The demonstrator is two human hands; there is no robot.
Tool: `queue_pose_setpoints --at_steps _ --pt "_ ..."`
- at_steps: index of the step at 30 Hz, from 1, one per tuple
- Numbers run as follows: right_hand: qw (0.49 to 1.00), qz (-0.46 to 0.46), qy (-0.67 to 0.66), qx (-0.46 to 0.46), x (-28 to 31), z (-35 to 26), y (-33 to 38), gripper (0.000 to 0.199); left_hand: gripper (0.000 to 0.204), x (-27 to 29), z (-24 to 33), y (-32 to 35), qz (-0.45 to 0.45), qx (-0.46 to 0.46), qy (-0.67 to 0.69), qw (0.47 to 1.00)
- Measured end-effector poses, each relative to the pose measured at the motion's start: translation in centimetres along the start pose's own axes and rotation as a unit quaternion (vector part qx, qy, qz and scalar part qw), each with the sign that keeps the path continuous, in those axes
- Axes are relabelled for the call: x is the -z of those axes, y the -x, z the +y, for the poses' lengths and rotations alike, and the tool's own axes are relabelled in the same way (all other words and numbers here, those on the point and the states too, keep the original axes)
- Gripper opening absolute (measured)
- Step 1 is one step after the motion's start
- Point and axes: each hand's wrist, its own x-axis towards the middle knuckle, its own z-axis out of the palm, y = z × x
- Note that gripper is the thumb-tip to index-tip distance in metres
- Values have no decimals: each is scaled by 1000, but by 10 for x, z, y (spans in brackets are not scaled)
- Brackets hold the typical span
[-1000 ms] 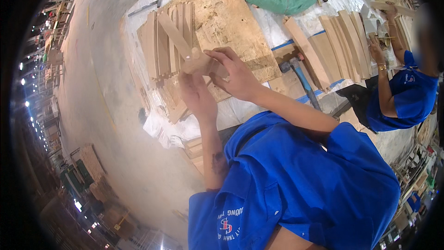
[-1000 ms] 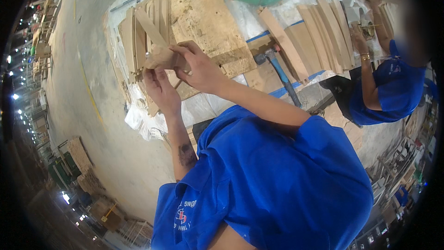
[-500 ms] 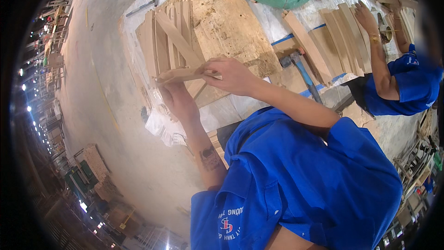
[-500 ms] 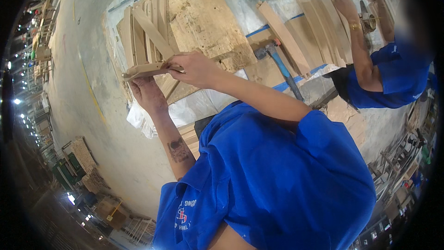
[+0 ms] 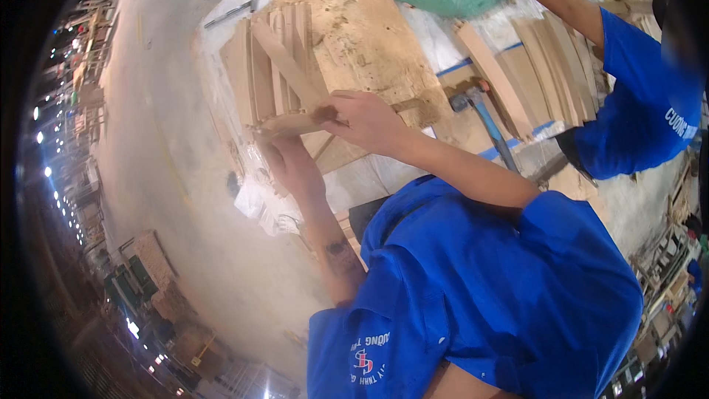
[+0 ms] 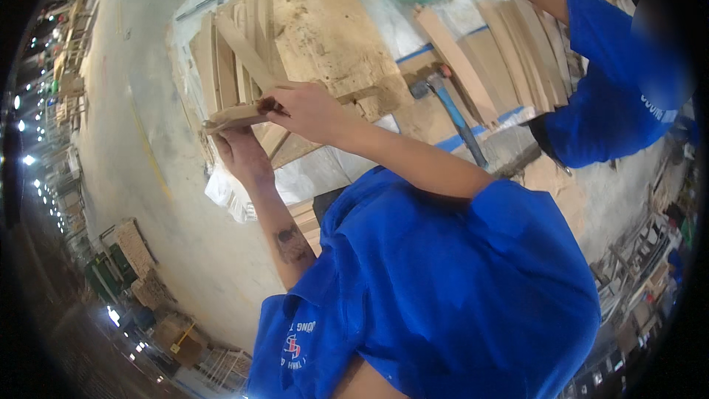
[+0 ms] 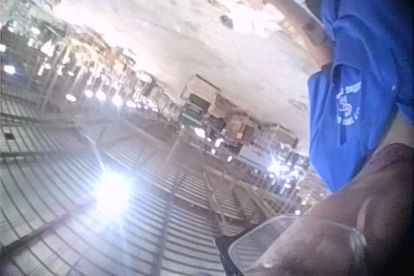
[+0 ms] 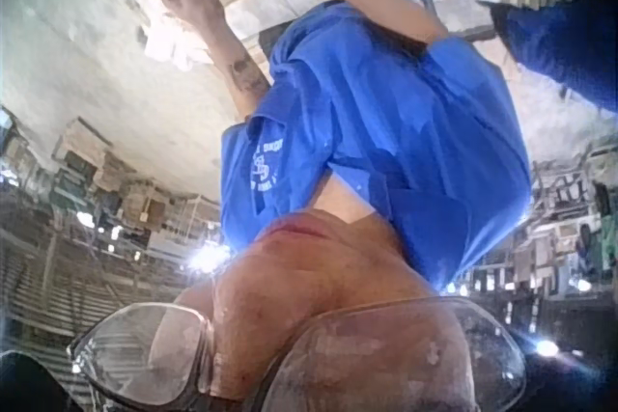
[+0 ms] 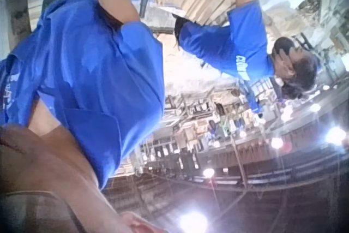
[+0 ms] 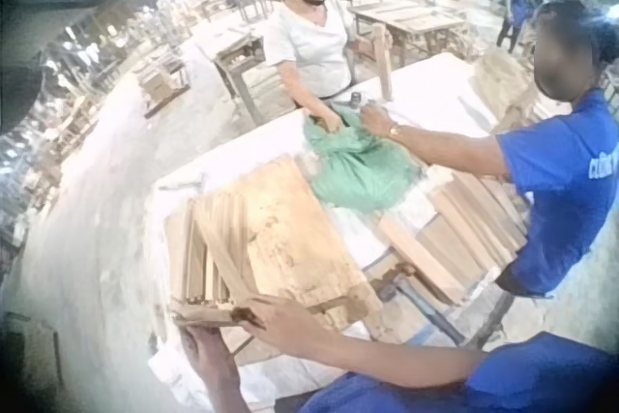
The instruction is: The person repeatedly hammers small wooden dowels into a wooden board using a hammer. The person picks up each dowel, positions it, and strikes it into the board one at a time. The work is performed at a table in a workshop environment.
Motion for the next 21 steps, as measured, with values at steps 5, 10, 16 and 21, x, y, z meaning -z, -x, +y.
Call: queue_pose_setpoints --at_steps 5,10,16,21 --pt "1000 -5 8 16 2 -8 5 23 48 -3 -15 5 -46 -58 -58 996" --pt "998 5 45 37 1 -9 2 19 45 -32 -5 -6 -32 -42 13 999" --pt "990 -61 69 -106 18 9 20 24 34 -32 -10 -12 7 -45 58 997" --pt "944 -33 123 -304 77 83 96 33 30 -36 -13 0 70 -73 38 994"
